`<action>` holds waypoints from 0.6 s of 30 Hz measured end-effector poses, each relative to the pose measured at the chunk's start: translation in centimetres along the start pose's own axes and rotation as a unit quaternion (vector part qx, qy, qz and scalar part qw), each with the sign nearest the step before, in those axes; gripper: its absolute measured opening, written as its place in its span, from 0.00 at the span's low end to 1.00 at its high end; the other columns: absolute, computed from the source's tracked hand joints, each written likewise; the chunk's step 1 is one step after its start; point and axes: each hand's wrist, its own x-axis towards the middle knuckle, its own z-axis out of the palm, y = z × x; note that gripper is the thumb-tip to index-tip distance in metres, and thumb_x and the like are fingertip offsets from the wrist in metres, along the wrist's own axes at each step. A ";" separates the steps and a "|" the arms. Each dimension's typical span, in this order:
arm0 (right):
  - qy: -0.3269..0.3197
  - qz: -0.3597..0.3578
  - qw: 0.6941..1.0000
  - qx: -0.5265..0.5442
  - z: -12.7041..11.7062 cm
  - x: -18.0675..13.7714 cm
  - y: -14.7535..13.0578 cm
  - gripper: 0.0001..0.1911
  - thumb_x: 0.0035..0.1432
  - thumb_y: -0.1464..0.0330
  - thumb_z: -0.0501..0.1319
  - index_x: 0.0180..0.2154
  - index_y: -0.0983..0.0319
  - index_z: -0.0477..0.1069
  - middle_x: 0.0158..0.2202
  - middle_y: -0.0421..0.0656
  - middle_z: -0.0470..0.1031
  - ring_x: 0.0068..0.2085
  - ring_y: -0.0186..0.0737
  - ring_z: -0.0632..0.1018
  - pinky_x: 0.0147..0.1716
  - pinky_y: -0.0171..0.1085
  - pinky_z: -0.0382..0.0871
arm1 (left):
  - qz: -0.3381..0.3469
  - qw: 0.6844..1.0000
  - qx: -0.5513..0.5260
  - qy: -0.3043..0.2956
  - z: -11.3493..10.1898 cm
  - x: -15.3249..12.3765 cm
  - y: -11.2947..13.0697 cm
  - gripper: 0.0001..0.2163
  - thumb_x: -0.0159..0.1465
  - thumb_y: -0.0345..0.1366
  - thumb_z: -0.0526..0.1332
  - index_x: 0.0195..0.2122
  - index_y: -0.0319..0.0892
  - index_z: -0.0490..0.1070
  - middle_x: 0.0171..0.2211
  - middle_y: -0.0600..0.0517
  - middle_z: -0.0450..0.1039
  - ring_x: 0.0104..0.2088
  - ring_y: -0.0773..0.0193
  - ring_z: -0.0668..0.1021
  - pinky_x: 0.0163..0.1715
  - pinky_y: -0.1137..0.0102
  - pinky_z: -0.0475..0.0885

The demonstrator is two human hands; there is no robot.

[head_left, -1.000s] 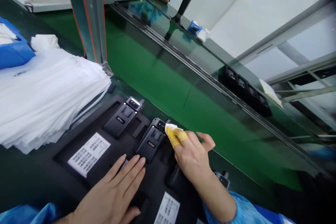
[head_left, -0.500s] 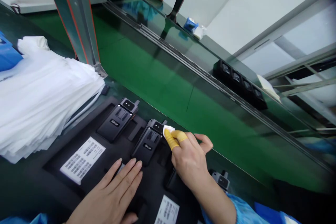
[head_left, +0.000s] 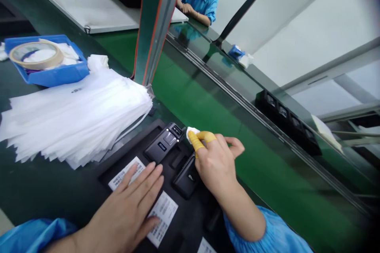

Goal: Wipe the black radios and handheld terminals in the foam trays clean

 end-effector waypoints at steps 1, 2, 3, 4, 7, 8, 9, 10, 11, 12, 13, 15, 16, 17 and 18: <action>-0.004 -0.012 1.000 0.005 0.6 0.6 -0.4 0.12 0.55 0.79 0.55 0.31 0.60 0.74 0.34 0.42 0.72 0.35 0.37 0.64 0.43 0.44 0.48 | -0.013 1.000 0.011 0.005 0.2 -0.1 -0.6 0.22 0.64 0.43 0.56 0.56 0.35 0.65 0.58 0.44 0.65 0.60 0.54 0.64 0.64 0.58 0.40; -0.005 -0.022 1.000 0.013 1.2 1.2 -0.7 0.12 0.56 0.78 0.55 0.32 0.60 0.74 0.34 0.41 0.72 0.35 0.37 0.64 0.44 0.45 0.47 | -0.024 1.000 0.018 0.007 0.5 -0.1 -1.2 0.22 0.65 0.44 0.55 0.56 0.35 0.65 0.58 0.44 0.65 0.59 0.54 0.65 0.64 0.58 0.39; -0.006 -0.030 0.999 0.022 1.7 1.7 -1.0 0.11 0.57 0.78 0.55 0.33 0.60 0.74 0.34 0.41 0.73 0.35 0.37 0.65 0.44 0.45 0.47 | -0.032 0.999 0.020 0.006 0.8 -0.2 -1.5 0.22 0.65 0.45 0.54 0.56 0.36 0.65 0.58 0.44 0.65 0.59 0.54 0.65 0.64 0.58 0.40; -0.008 -0.037 0.999 0.031 2.1 2.0 -1.3 0.11 0.57 0.77 0.56 0.33 0.59 0.74 0.35 0.40 0.73 0.36 0.37 0.65 0.45 0.45 0.46 | -0.037 0.999 0.020 0.004 1.2 -0.2 -1.8 0.22 0.66 0.46 0.53 0.56 0.36 0.65 0.58 0.45 0.65 0.59 0.55 0.65 0.63 0.57 0.40; -0.022 -0.049 0.997 0.051 2.9 2.4 -1.6 0.11 0.56 0.78 0.56 0.30 0.58 0.74 0.34 0.39 0.72 0.36 0.37 0.65 0.46 0.46 0.45 | -0.040 0.999 0.009 -0.001 1.8 -0.2 -2.0 0.23 0.66 0.47 0.52 0.56 0.37 0.65 0.58 0.44 0.65 0.59 0.55 0.65 0.63 0.57 0.44; -0.029 -0.053 0.997 0.053 3.0 2.3 -1.6 0.12 0.55 0.78 0.56 0.29 0.59 0.74 0.34 0.39 0.72 0.36 0.37 0.65 0.46 0.46 0.45 | -0.040 0.999 0.005 -0.001 1.9 -0.2 -1.9 0.23 0.66 0.48 0.52 0.56 0.37 0.65 0.58 0.43 0.65 0.59 0.54 0.65 0.63 0.57 0.44; -0.034 -0.057 0.996 0.053 2.9 2.2 -1.6 0.12 0.55 0.79 0.56 0.28 0.59 0.73 0.33 0.39 0.72 0.36 0.37 0.65 0.46 0.46 0.45 | -0.040 0.999 0.003 -0.001 1.9 -0.2 -1.9 0.24 0.66 0.48 0.52 0.56 0.36 0.65 0.58 0.43 0.65 0.59 0.55 0.65 0.63 0.57 0.44; -0.036 -0.062 0.996 0.051 2.8 2.0 -1.6 0.12 0.55 0.79 0.55 0.27 0.59 0.73 0.33 0.39 0.72 0.36 0.37 0.65 0.46 0.46 0.45 | -0.040 0.999 0.001 -0.001 1.9 -0.2 -1.9 0.24 0.66 0.48 0.52 0.56 0.36 0.65 0.58 0.43 0.65 0.59 0.55 0.65 0.63 0.58 0.44; -0.035 -0.068 0.996 0.048 2.7 1.7 -1.5 0.13 0.55 0.79 0.55 0.26 0.60 0.73 0.32 0.40 0.71 0.36 0.37 0.65 0.47 0.46 0.45 | -0.039 0.999 0.000 -0.003 1.8 -0.2 -1.9 0.23 0.66 0.48 0.52 0.56 0.36 0.65 0.59 0.44 0.64 0.59 0.55 0.65 0.63 0.58 0.44; -0.030 -0.077 0.996 0.043 2.5 1.5 -1.4 0.14 0.55 0.79 0.54 0.24 0.60 0.72 0.31 0.40 0.71 0.36 0.37 0.65 0.47 0.46 0.45 | -0.038 0.999 -0.001 -0.005 1.7 -0.2 -1.9 0.23 0.66 0.47 0.53 0.55 0.36 0.65 0.59 0.44 0.64 0.59 0.56 0.65 0.63 0.59 0.43; -0.024 -0.086 0.995 0.039 2.3 1.2 -1.2 0.15 0.55 0.80 0.53 0.23 0.60 0.71 0.30 0.40 0.71 0.36 0.37 0.65 0.47 0.46 0.46 | -0.036 0.999 -0.001 -0.007 1.6 -0.2 -1.9 0.23 0.66 0.46 0.53 0.55 0.36 0.65 0.59 0.44 0.64 0.59 0.55 0.65 0.63 0.59 0.42; -0.014 -0.102 0.994 0.031 1.9 0.8 -0.9 0.16 0.55 0.80 0.52 0.21 0.60 0.69 0.28 0.41 0.71 0.36 0.37 0.66 0.46 0.45 0.46 | -0.035 0.999 -0.004 -0.010 1.6 -0.2 -1.9 0.22 0.65 0.45 0.53 0.56 0.36 0.65 0.59 0.43 0.64 0.59 0.55 0.65 0.63 0.59 0.43; -0.014 -0.106 0.994 0.028 1.7 0.6 -0.7 0.17 0.55 0.81 0.52 0.21 0.60 0.70 0.27 0.41 0.70 0.36 0.37 0.66 0.46 0.45 0.47 | -0.038 0.999 -0.007 -0.010 1.6 -0.2 -1.9 0.22 0.65 0.45 0.54 0.56 0.36 0.64 0.59 0.43 0.64 0.59 0.55 0.65 0.63 0.58 0.44; -0.017 -0.105 0.994 0.025 1.5 0.4 -0.5 0.17 0.55 0.81 0.51 0.21 0.60 0.70 0.26 0.40 0.69 0.36 0.37 0.66 0.46 0.44 0.47 | -0.042 0.999 -0.011 -0.009 1.6 -0.2 -1.9 0.22 0.65 0.44 0.53 0.56 0.36 0.64 0.59 0.43 0.64 0.59 0.55 0.65 0.63 0.58 0.45; -0.021 -0.099 0.995 0.020 1.4 0.3 -0.3 0.17 0.55 0.81 0.51 0.22 0.60 0.71 0.26 0.40 0.68 0.35 0.37 0.66 0.45 0.44 0.47 | -0.044 0.999 -0.014 -0.010 1.7 -0.2 -1.9 0.23 0.65 0.44 0.53 0.57 0.37 0.63 0.59 0.44 0.64 0.60 0.55 0.65 0.63 0.58 0.47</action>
